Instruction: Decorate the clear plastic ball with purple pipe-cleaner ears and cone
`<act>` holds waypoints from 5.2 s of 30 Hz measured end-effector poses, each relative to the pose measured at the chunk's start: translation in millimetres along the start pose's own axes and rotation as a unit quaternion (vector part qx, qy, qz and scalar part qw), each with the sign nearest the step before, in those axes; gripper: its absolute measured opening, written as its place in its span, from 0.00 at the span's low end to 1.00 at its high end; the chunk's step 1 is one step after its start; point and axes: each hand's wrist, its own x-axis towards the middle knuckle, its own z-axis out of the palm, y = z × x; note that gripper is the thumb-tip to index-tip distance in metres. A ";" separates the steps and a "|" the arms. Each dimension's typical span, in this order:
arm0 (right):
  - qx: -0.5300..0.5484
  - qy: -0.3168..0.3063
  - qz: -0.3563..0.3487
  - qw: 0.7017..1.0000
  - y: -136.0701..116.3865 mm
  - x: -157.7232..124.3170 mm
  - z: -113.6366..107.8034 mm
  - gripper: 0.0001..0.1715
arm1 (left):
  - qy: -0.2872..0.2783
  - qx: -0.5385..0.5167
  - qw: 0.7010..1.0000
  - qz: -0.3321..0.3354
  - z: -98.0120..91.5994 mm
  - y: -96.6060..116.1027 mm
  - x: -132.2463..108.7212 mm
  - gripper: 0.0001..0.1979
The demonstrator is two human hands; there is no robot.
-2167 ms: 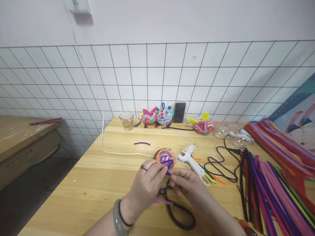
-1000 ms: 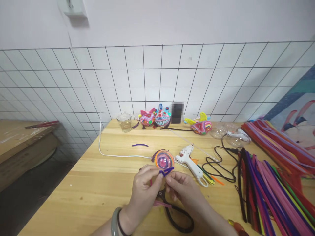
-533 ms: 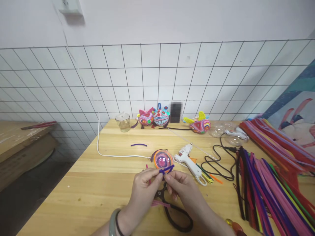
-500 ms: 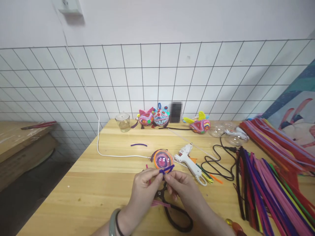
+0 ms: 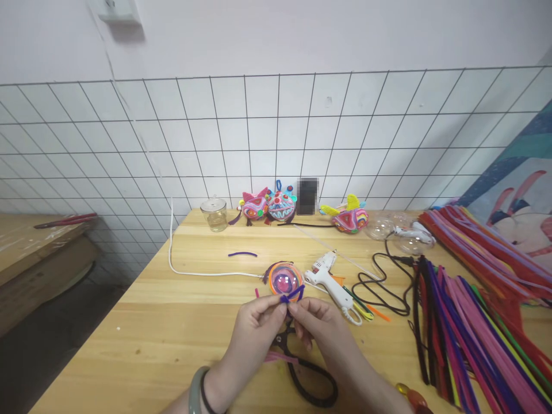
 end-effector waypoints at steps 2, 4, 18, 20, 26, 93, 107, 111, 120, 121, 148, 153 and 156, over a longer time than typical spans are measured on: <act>-0.006 0.000 -0.004 1.000 -0.6 -0.1 0.3 0.26 | 0.000 -0.025 0.999 -0.021 -0.7 0.4 -0.1 0.12; -0.011 0.001 -0.006 1.000 -0.4 0.0 0.7 0.27 | 0.004 -0.042 0.998 -0.037 -1.3 1.3 0.0 0.12; -0.053 -0.002 -0.030 0.998 -1.5 -1.4 0.0 0.24 | 0.044 -0.127 0.987 -0.091 -2.4 2.3 7.5 0.11; -0.074 0.003 -0.036 0.997 0.7 -1.8 -0.2 0.24 | 0.034 -0.161 0.981 -0.101 -3.5 0.9 8.5 0.12; -0.211 0.041 -0.137 0.967 8.7 -4.3 0.9 0.14 | 0.022 -0.202 0.969 -0.139 -2.4 0.9 9.2 0.14; -0.176 -0.036 -0.053 0.982 -1.3 -4.1 -7.0 0.27 | 0.012 -0.184 0.972 -0.143 -5.2 2.6 10.6 0.15; -0.163 -0.043 -0.018 0.986 -10.5 -5.5 -3.5 0.29 | 0.003 -0.173 0.976 -0.133 -9.3 0.7 12.9 0.13; -0.153 -0.046 -0.016 0.987 -9.4 -4.2 -5.1 0.29 | -0.003 -0.177 0.975 -0.137 -9.5 0.5 12.7 0.12; -0.127 -0.043 -0.018 0.991 -3.2 -1.4 -9.2 0.26 | -0.012 -0.172 0.974 -0.146 -13.6 -1.6 14.8 0.14; -0.125 -0.045 -0.016 0.991 -3.0 -1.1 -9.5 0.26 | -0.006 -0.174 0.974 -0.143 -13.8 -1.3 15.1 0.14; -0.199 -0.027 -0.063 0.978 0.5 -4.6 -8.4 0.27 | 0.014 -0.147 0.981 -0.128 -10.4 -1.9 12.6 0.15; -0.180 -0.044 -0.052 0.981 -4.9 -4.6 -8.3 0.29 | 0.011 -0.154 0.981 -0.120 -10.0 -0.4 13.1 0.15; -0.158 -0.056 -0.053 0.984 -6.7 -3.9 -8.4 0.28 | 0.010 -0.166 0.979 -0.117 -9.7 0.8 12.7 0.14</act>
